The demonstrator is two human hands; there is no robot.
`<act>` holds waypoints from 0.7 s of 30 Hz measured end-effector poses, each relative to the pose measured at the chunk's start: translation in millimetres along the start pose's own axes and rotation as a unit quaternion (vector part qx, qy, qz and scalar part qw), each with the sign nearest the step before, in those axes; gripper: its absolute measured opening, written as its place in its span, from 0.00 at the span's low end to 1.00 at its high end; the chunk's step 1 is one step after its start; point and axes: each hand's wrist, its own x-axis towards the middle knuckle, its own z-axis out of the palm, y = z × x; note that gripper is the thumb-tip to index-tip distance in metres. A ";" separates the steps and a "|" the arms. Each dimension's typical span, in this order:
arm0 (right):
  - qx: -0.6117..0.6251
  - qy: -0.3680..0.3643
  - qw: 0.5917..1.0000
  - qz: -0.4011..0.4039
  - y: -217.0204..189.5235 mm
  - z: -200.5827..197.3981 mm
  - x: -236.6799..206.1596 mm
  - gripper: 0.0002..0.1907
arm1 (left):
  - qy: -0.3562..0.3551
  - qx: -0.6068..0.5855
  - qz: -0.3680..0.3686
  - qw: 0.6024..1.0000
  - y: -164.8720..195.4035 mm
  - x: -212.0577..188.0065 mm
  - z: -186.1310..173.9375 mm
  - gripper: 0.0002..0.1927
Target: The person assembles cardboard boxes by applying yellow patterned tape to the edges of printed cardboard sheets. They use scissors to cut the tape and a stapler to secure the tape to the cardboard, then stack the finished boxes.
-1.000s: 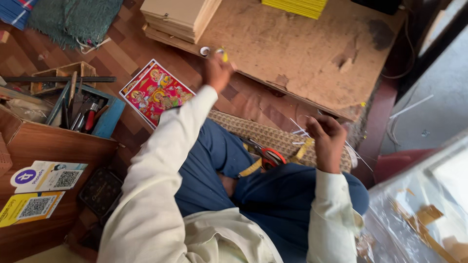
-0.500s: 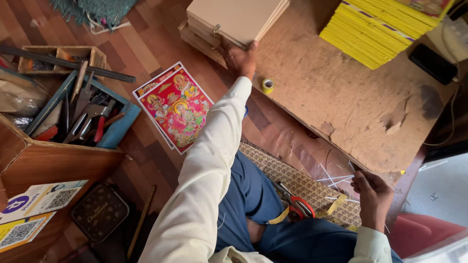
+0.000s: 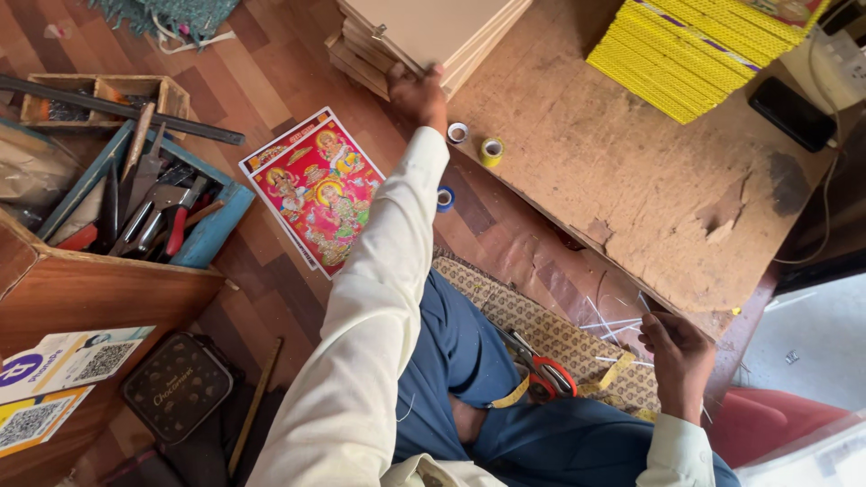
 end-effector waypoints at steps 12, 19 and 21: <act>-0.030 0.000 1.000 -0.008 -10.4 2.3 -2.5 0.17 | 0.021 0.038 -0.019 0.999 4.9 -0.9 -14.5 0.14; -0.042 -0.003 0.999 -0.010 -0.6 2.7 3.5 0.17 | 0.005 0.134 -0.042 0.990 10.9 5.7 -20.5 0.22; -0.039 0.001 0.999 -0.007 2.5 1.6 6.2 0.16 | 0.013 0.157 -0.038 0.987 14.3 3.3 -20.4 0.21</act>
